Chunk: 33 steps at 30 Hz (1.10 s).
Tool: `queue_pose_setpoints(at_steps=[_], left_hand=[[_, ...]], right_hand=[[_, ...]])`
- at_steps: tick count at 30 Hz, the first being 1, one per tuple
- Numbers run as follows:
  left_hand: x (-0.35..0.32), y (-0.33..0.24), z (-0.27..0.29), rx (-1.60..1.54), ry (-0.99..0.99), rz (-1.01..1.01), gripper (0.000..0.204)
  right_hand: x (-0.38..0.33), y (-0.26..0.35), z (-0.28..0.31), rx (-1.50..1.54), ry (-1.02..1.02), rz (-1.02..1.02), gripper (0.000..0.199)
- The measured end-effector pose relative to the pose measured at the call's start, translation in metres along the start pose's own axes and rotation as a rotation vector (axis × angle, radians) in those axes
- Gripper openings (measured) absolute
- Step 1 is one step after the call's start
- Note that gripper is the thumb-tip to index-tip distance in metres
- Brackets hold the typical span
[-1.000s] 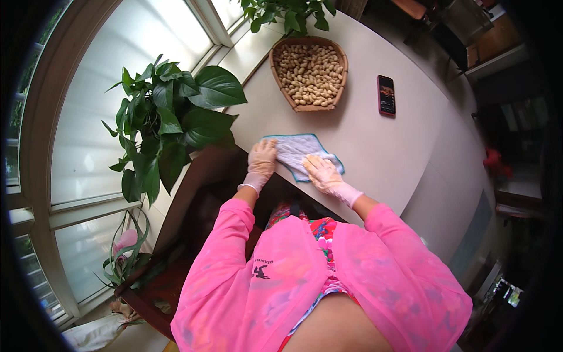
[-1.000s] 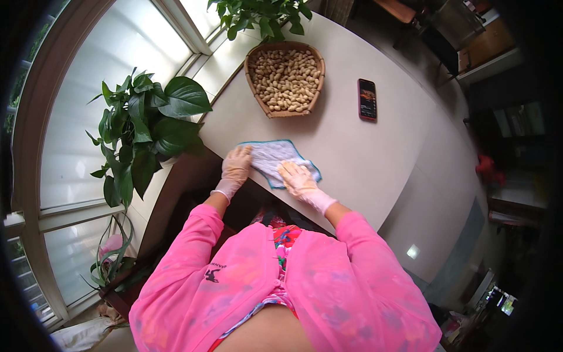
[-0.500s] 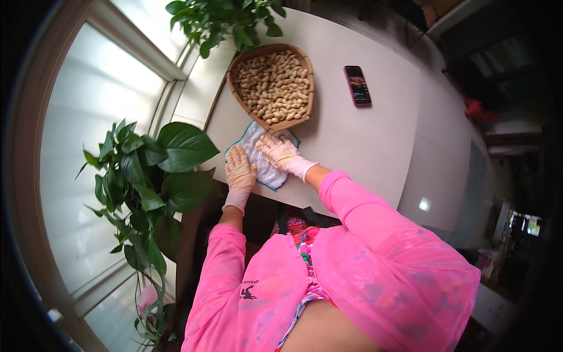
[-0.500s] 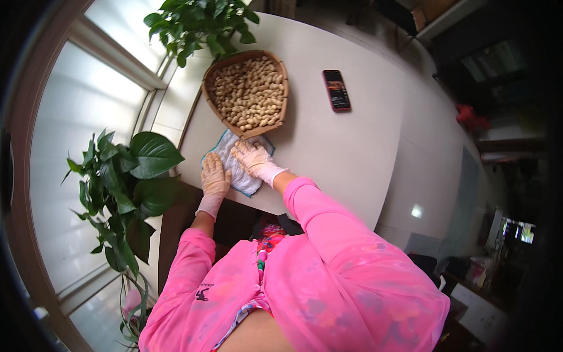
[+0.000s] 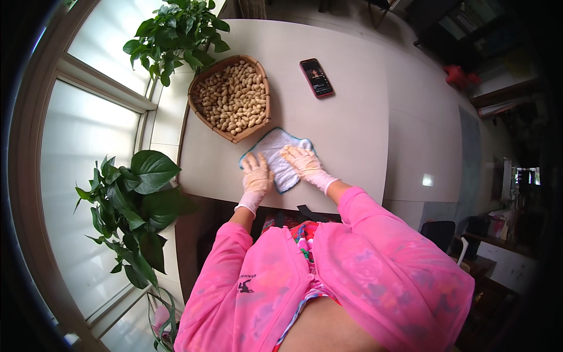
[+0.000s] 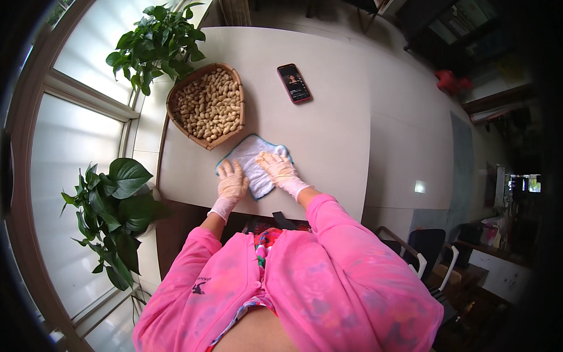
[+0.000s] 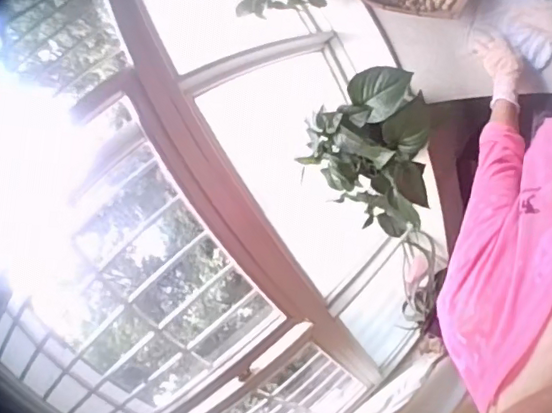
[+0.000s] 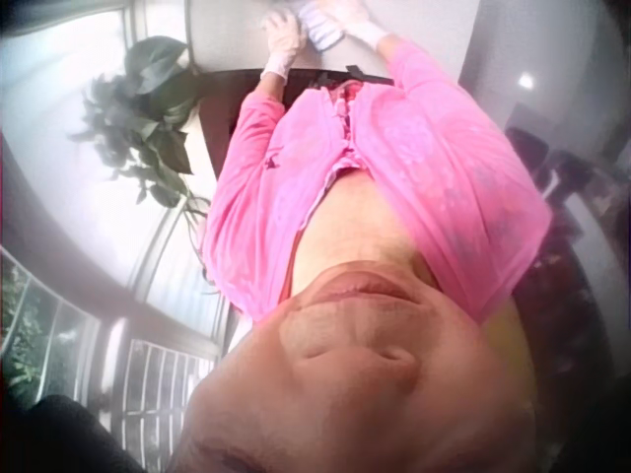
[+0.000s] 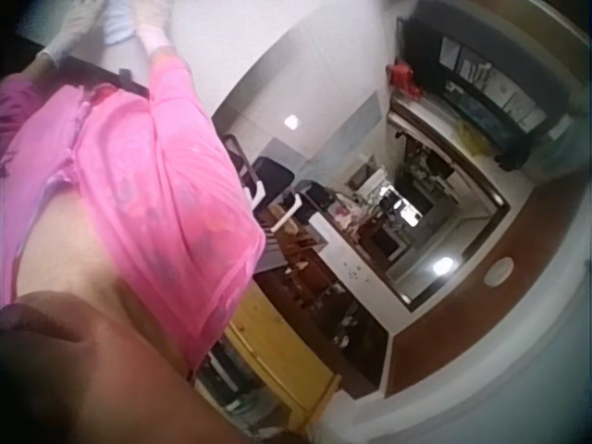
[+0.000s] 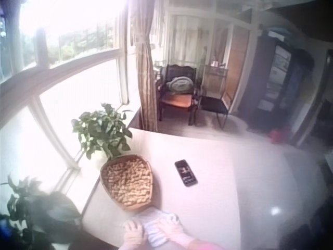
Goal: The person wipes a white table surface with a cloth while wearing gloves. They repeatedly move a basket of peanuts and a smartphone aside to clean underneath, then return them to the table.
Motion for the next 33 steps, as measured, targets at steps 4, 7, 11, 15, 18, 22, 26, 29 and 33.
queue_pose_setpoints(at_steps=[4, 7, 11, 15, 18, 22, 26, 29, 33], left_hand=[[0.000, -0.085, -0.017, -0.070, 0.138, -0.248, 0.077], [-0.008, -0.150, -0.039, -0.024, 0.266, -0.495, 0.074], [-0.024, -0.217, -0.058, -0.183, 0.515, -0.617, 0.067], [-0.028, -0.235, -0.076, -0.489, 0.556, -0.587, 0.060], [-0.027, -0.222, -0.075, -0.766, 0.446, -0.540, 0.054], [-0.053, -0.184, -0.033, -0.959, 0.571, -0.080, 0.051], [-0.068, -0.133, -0.024, -1.254, 0.282, 0.083, 0.052], [-0.064, -0.097, -0.012, -1.511, 0.129, 0.206, 0.051], [-0.012, -0.011, -0.023, -1.592, 0.006, 0.385, 0.046]], right_hand=[[-0.063, -0.064, 0.019, -0.040, -0.027, -0.164, 0.043], [-0.119, -0.106, 0.041, -0.037, -0.063, -0.242, 0.042], [-0.202, -0.153, 0.044, -0.021, -0.088, -0.362, 0.045], [-0.250, -0.166, 0.040, -0.001, -0.076, -0.414, 0.043], [-0.264, -0.166, 0.031, 0.094, -0.186, -0.300, 0.049], [-0.260, -0.168, 0.022, 0.167, -0.004, -0.446, 0.063], [-0.226, -0.151, 0.033, 0.069, -0.044, -0.475, 0.074], [-0.202, -0.133, 0.025, 0.081, 0.129, -0.577, 0.078], [-0.151, -0.083, 0.020, 0.057, 0.200, -0.421, 0.079]])
Point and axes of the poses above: each hand's wrist, its own x-axis towards the middle knuckle, its own z-axis out of the back of the hand, y = z × x, the point moved 6 cm from there along x, towards the middle knuckle, and after that the axes turned 2 degrees about x, right-handed, at the moved point
